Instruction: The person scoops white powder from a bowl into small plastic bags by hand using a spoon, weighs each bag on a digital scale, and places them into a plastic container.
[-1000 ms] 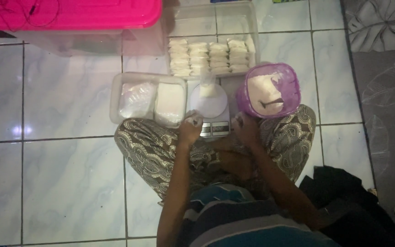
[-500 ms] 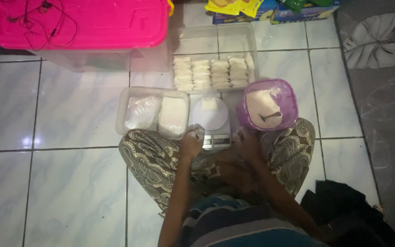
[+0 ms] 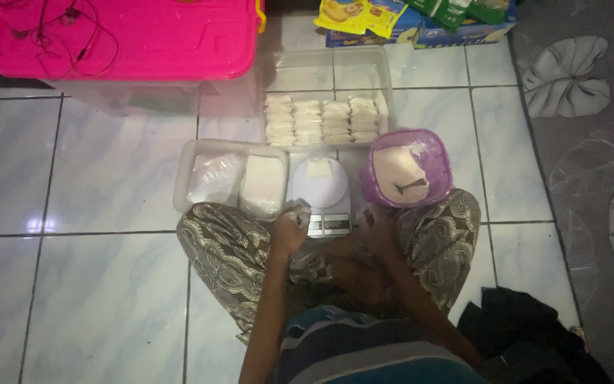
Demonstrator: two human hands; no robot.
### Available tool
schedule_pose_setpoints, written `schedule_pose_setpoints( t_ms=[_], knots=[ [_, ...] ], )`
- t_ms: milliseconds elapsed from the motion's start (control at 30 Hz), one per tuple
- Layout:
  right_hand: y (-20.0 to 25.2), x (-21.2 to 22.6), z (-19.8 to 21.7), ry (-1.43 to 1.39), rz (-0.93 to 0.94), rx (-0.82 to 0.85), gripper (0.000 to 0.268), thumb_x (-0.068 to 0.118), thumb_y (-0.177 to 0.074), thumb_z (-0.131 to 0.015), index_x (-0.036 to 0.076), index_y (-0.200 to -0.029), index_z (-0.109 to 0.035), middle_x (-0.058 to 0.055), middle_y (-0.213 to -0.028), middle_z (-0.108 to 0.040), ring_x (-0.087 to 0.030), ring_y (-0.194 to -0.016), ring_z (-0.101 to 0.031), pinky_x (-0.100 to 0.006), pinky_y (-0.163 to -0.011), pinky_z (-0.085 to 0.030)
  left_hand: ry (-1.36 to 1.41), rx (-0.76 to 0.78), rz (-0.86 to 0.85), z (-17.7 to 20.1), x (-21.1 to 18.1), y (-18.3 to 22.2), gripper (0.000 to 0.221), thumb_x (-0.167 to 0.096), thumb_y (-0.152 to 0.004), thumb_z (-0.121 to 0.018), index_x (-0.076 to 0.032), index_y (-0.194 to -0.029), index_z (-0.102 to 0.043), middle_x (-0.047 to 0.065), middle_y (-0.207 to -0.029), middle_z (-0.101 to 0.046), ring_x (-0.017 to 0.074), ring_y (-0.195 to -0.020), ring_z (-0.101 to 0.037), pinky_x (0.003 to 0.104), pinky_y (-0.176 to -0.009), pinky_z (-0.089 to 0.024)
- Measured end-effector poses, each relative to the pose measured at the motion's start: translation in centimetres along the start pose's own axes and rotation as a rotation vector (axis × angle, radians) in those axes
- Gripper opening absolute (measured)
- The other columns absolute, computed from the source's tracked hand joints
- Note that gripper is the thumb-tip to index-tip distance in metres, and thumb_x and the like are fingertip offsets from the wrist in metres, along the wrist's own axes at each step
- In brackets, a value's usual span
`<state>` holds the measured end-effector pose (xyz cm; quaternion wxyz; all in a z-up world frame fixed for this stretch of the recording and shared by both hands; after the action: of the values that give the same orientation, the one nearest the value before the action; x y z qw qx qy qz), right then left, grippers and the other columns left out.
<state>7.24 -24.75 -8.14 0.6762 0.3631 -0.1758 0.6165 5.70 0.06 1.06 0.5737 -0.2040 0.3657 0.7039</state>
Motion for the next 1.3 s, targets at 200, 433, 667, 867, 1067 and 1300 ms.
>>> schedule_pose_setpoints(
  t_ms=[200,433,667,867,1067,1300],
  knots=[
    [1.4,5.5,2.1,0.241,0.000,0.006,0.044,0.036,-0.099,-0.059,0.012,-0.136,-0.055,-0.010,-0.129,-0.065,-0.028,-0.128,-0.060,-0.049,-0.113,-0.042,-0.099,-0.053,0.024,-2.6,3.3,-2.4,0.032,-0.026,-0.089,-0.061,-0.005,-0.107,-0.076,0.019,-0.090,-0.075,0.0395,-0.098,-0.072,0.053,-0.100,-0.050],
    [2.2,5.2,-0.2,0.160,0.093,-0.023,0.027,0.022,-0.091,-0.068,0.008,-0.113,-0.062,-0.017,-0.105,-0.071,-0.038,-0.109,-0.068,-0.055,-0.098,-0.051,0.020,-0.049,0.133,1.5,-1.1,1.4,0.053,-0.038,-0.094,-0.047,0.007,-0.094,-0.074,0.031,-0.097,-0.073,0.0480,-0.108,-0.066,0.058,-0.104,-0.045],
    [1.0,3.6,-2.1,0.336,0.323,-0.233,0.025,0.028,-0.080,-0.075,0.013,-0.096,-0.062,-0.010,-0.086,-0.064,-0.033,-0.086,-0.067,-0.048,-0.084,-0.050,0.392,-0.175,0.060,-1.7,4.2,-0.8,0.040,-0.034,-0.096,-0.054,-0.015,-0.127,-0.071,0.017,-0.134,-0.063,0.0391,-0.121,-0.063,0.049,-0.103,-0.051],
    [1.2,4.6,-1.2,0.178,0.293,-0.266,0.018,0.025,-0.078,-0.071,0.016,-0.089,-0.059,-0.006,-0.078,-0.062,-0.028,-0.079,-0.066,-0.042,-0.081,-0.051,0.442,-0.261,0.049,-1.0,2.9,-0.2,0.036,-0.026,-0.097,-0.054,-0.012,-0.126,-0.070,0.022,-0.128,-0.062,0.0412,-0.120,-0.062,0.048,-0.104,-0.050],
    [2.2,4.7,-1.2,0.264,0.179,-0.248,0.015,0.023,-0.091,-0.062,0.010,-0.099,-0.061,-0.006,-0.088,-0.065,-0.020,-0.087,-0.065,-0.035,-0.082,-0.051,0.467,-0.319,0.030,-2.2,5.1,-1.1,0.030,-0.026,-0.098,-0.054,-0.021,-0.121,-0.073,0.016,-0.119,-0.068,0.0348,-0.113,-0.066,0.044,-0.099,-0.053],
    [1.6,3.2,-4.0,0.375,0.446,-0.232,0.015,0.021,-0.097,-0.061,0.009,-0.105,-0.064,-0.013,-0.084,-0.065,-0.031,-0.079,-0.067,-0.044,-0.078,-0.051,0.571,-0.274,0.261,-1.6,2.8,1.8,0.029,-0.024,-0.102,-0.054,-0.029,-0.127,-0.067,0.010,-0.147,-0.053,0.0347,-0.130,-0.057,0.048,-0.108,-0.048]
  ],
)
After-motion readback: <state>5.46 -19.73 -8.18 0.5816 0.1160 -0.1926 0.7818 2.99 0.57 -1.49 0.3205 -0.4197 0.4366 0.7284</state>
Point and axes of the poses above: each hand's wrist, its own y-axis away from the middle knuckle, its own z-axis out of the back of the hand, x = y × z, the point moved 8 cm from there along -y, towards the middle knuckle
